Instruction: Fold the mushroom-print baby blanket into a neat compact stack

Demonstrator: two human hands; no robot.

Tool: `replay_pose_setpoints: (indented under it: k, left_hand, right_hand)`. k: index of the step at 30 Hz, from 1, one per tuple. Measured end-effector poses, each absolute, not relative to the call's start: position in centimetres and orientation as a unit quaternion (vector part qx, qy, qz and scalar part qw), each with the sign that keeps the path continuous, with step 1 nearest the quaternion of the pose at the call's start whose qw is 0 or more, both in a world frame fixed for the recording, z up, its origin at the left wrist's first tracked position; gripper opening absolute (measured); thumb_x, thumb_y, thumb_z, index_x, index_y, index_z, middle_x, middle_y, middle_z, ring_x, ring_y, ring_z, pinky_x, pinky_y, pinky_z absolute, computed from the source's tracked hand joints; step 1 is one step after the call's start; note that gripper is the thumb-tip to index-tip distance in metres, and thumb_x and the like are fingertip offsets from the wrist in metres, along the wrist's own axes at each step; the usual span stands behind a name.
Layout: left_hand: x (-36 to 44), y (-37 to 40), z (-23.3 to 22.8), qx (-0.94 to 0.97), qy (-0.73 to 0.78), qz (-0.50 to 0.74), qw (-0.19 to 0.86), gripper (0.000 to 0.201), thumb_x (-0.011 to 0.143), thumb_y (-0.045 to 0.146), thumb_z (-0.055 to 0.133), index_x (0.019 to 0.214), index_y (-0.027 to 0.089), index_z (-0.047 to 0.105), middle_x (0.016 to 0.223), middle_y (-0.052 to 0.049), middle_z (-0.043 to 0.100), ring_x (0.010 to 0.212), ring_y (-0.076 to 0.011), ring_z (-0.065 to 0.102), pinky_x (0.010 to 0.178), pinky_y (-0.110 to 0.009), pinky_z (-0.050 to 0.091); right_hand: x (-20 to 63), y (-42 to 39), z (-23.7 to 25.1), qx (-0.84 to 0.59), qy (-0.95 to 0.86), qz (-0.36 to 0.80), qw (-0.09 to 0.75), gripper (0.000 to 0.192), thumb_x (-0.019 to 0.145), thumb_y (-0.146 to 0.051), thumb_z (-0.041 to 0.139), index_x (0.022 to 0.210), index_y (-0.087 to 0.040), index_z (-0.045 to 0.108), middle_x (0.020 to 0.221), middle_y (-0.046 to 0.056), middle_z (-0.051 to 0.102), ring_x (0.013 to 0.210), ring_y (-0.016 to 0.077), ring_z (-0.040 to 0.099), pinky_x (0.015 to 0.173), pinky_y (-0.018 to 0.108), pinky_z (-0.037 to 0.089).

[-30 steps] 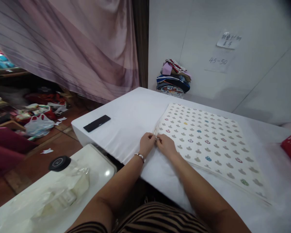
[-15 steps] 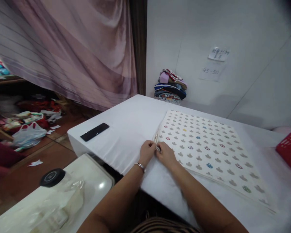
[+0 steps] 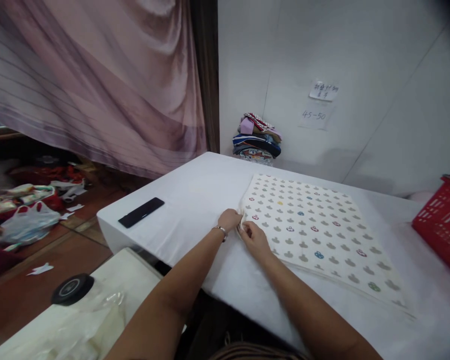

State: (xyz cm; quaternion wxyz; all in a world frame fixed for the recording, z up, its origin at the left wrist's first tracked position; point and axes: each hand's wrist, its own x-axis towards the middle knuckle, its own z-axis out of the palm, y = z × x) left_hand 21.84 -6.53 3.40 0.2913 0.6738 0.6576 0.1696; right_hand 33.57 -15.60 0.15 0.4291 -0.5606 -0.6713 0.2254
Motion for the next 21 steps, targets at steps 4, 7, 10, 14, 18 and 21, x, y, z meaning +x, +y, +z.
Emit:
replay_pose_setpoints:
  k: [4,7,10,14,18,21]
  left_hand:
    - [22.0,-6.6,2.4,0.656,0.665,0.228,0.274,0.022,0.073,0.031,0.046,0.065,0.017,0.061,0.066,-0.003,0.061,0.062,-0.0127,0.05,0.056,-0.023,0.032]
    - [21.7,-7.1,1.2,0.636,0.646,0.323,0.272,0.024,0.072,0.034,0.046,0.061,0.017,0.057,0.06,0.001,0.056,0.06,-0.0116,0.047,0.055,-0.022,0.032]
    - [21.7,-7.4,0.1,0.617,0.618,0.393,0.288,0.025,0.072,0.035,0.046,0.059,0.017,0.058,0.057,0.002,0.055,0.06,-0.0115,0.047,0.056,-0.022,0.033]
    - [21.8,-7.6,-0.4,0.608,0.6,0.415,0.314,0.024,0.072,0.034,0.046,0.062,0.017,0.06,0.057,0.003,0.056,0.059,-0.0113,0.048,0.056,-0.022,0.034]
    - [21.8,-7.9,0.0,0.618,0.574,0.426,0.329,0.025,0.074,0.036,0.047,0.066,0.017,0.062,0.061,0.002,0.059,0.062,-0.0117,0.051,0.059,-0.022,0.036]
    - [21.7,-8.0,0.2,0.629,0.574,0.405,0.333,0.029,0.076,0.043,0.05,0.069,0.017,0.062,0.064,0.001,0.061,0.063,-0.0132,0.053,0.06,-0.024,0.036]
  right_hand:
    - [33.7,-15.2,-0.4,-0.565,-0.638,0.268,0.449,0.024,0.083,-0.037,0.046,0.097,-0.021,0.058,0.064,-0.004,0.055,0.058,0.0141,0.051,0.058,0.025,0.039]
    - [33.7,-15.1,-0.8,-0.569,-0.623,0.266,0.466,0.025,0.082,-0.038,0.047,0.096,-0.021,0.058,0.061,-0.004,0.053,0.056,0.0135,0.049,0.057,0.025,0.038]
    - [33.6,-15.3,-0.6,-0.577,-0.625,0.249,0.464,0.026,0.082,-0.037,0.047,0.097,-0.02,0.059,0.06,-0.004,0.052,0.055,0.013,0.048,0.057,0.024,0.038]
    - [33.1,-15.4,0.5,-0.602,-0.662,0.233,0.381,0.023,0.08,-0.031,0.049,0.097,-0.02,0.062,0.06,-0.003,0.055,0.056,0.0132,0.048,0.057,0.024,0.035]
    - [32.6,-15.3,1.4,-0.609,-0.688,0.232,0.317,0.022,0.08,-0.03,0.051,0.094,-0.021,0.065,0.061,-0.002,0.058,0.056,0.013,0.049,0.055,0.024,0.031]
    - [32.7,-15.3,1.2,-0.589,-0.704,0.24,0.317,0.023,0.08,-0.029,0.049,0.092,-0.021,0.067,0.061,-0.002,0.058,0.055,0.0124,0.048,0.054,0.024,0.03]
